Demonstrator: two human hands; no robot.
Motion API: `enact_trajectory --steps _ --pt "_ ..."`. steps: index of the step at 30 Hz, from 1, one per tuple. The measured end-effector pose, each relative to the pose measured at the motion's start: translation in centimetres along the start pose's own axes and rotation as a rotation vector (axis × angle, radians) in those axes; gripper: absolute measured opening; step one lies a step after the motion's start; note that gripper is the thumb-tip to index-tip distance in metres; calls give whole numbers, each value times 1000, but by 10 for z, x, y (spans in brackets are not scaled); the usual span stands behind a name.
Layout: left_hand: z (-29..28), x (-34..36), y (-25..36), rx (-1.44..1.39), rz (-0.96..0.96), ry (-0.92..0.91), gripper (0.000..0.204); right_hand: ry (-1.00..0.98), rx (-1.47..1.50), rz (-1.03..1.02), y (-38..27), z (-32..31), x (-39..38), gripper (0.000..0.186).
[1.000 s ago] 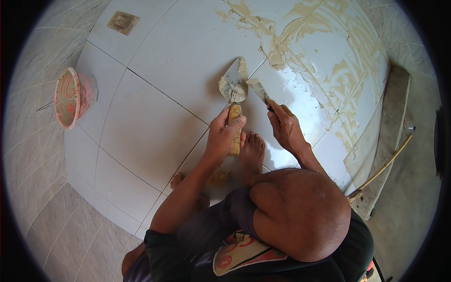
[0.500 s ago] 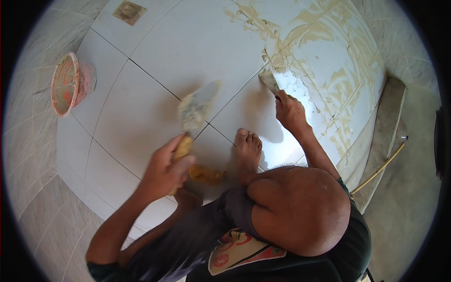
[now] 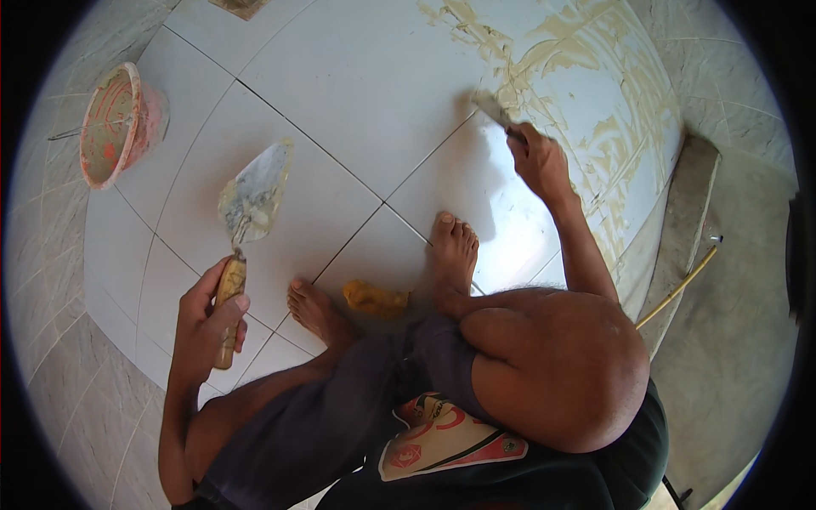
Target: The person applies grout to floor tile joints using a trowel and a putty knife, then wipes away the excess grout from the tiles with a yellow sponge.
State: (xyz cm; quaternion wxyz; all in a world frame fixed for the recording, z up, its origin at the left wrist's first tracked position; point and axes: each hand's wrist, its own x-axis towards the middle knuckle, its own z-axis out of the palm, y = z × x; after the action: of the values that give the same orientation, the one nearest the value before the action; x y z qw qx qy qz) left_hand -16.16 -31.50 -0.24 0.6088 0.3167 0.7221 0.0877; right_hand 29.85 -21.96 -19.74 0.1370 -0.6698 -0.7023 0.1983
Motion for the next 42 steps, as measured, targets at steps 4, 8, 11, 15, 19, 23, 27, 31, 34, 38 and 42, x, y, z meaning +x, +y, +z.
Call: enact_trajectory --steps 4,8,11,15,19,23,27,31,34,38,42 --pt "5 17 -13 -149 64 -49 57 -58 48 -76 54 42 -30 20" --pt "7 26 -31 -200 90 -108 58 -197 50 104 37 -17 -17 23" --pt "17 41 -32 -214 121 -159 60 0 -62 257 67 -33 34 21" --pt "12 34 -53 -226 62 -114 61 -345 8 472 -22 31 45 28" --pt "15 35 -44 -257 93 -166 61 -202 -71 203 -12 -17 73 25" --pt "13 36 -45 -268 83 -140 61 10 -120 126 6 -14 170 24" --pt "12 38 -44 -278 74 -133 57 -116 -313 82 19 -11 209 25" --pt "8 26 -55 -307 33 -82 55 -192 -383 48 68 -27 150 23" --pt "15 33 -71 -370 77 -72 51 -183 -315 16 125 4 91 21" --pt "18 50 -68 -369 104 -100 47 -201 -80 43 6 19 34 17" --pt "25 60 -52 -350 169 -218 47 -140 -48 90 -1 -9 78 22"
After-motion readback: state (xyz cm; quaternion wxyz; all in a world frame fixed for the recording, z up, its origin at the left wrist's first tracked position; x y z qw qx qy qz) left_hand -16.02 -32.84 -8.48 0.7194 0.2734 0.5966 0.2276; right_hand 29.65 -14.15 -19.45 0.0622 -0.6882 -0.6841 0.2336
